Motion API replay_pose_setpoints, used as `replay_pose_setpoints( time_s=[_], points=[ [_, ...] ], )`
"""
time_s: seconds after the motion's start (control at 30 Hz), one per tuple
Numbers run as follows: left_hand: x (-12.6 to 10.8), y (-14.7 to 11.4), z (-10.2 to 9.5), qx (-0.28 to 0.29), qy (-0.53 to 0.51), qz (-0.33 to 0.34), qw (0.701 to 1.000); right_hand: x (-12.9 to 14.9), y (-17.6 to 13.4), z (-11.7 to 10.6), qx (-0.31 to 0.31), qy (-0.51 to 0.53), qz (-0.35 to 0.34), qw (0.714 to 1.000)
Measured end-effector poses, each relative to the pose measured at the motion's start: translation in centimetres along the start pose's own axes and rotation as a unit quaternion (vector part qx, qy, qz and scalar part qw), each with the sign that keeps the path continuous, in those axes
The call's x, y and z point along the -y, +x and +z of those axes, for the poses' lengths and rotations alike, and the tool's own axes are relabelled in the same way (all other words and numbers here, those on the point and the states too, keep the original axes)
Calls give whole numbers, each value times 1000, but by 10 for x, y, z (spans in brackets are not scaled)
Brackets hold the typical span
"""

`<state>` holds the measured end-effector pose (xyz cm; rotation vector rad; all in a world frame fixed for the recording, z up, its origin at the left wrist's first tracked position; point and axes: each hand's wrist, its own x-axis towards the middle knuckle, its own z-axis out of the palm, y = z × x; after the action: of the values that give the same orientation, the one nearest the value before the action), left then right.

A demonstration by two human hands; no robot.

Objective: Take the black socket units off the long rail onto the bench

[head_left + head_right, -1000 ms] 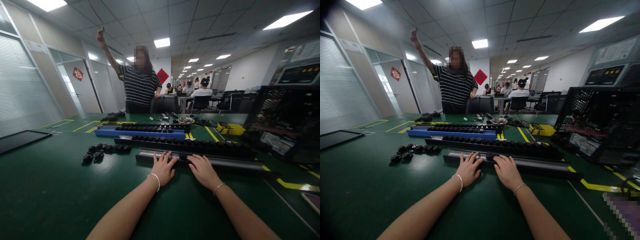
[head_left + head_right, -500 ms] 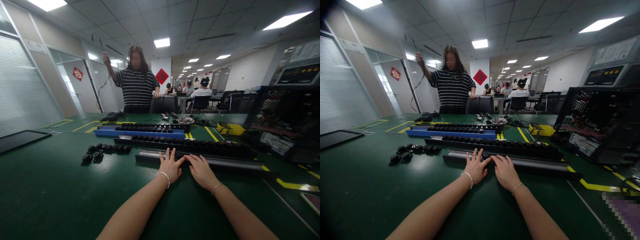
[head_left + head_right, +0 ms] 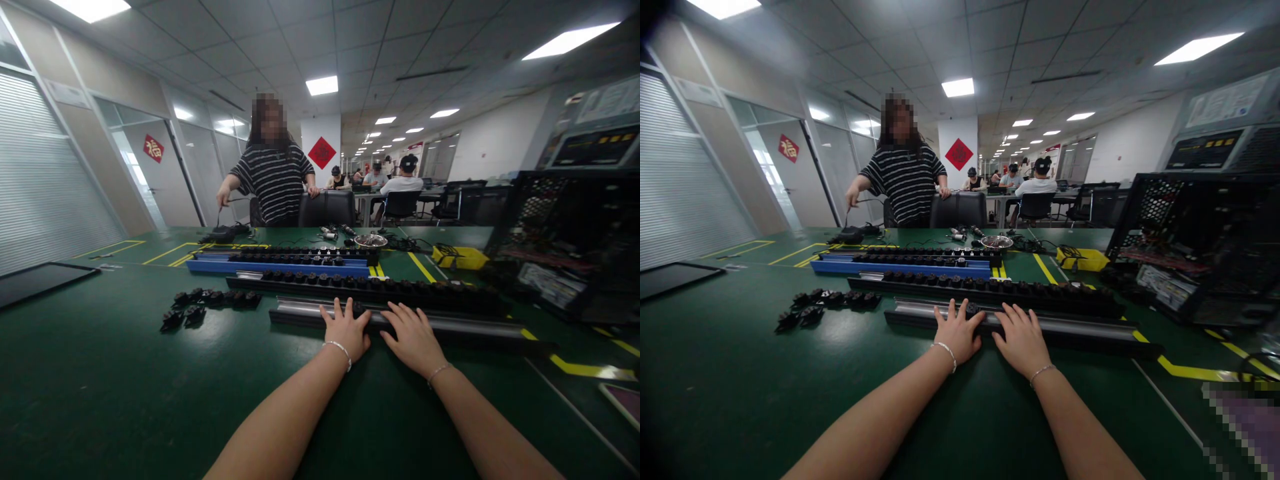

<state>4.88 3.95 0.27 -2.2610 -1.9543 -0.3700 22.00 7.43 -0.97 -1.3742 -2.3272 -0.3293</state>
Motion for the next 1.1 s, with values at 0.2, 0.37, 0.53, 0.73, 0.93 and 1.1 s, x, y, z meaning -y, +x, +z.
replay_pose_setpoints(
  time_s=[0.2, 0.37, 0.53, 0.73, 0.93, 1.1],
  points=[
    [-1, -1, -4, 8, -4, 0, 1000, -1, 0, -1, -2, 4, -9, 1000],
    [-1, -2, -5, -1, -10, -8, 1000, -2, 0, -1, 0, 9, -12, 1000],
    [0, -2, -5, -14, -18, -15, 1000, -2, 0, -2, 1, 10, -11, 1000],
    [6, -4, -5, -39, -22, -24, 999, -1, 0, -2, -2, 13, -8, 1000],
    [19, -7, -7, -45, -6, -21, 999, -1, 1, -3, 0, 13, -8, 1000],
    [28, -9, -8, -45, 4, -24, 999, 0, 1, -4, 1, 13, -7, 1000]
  ],
)
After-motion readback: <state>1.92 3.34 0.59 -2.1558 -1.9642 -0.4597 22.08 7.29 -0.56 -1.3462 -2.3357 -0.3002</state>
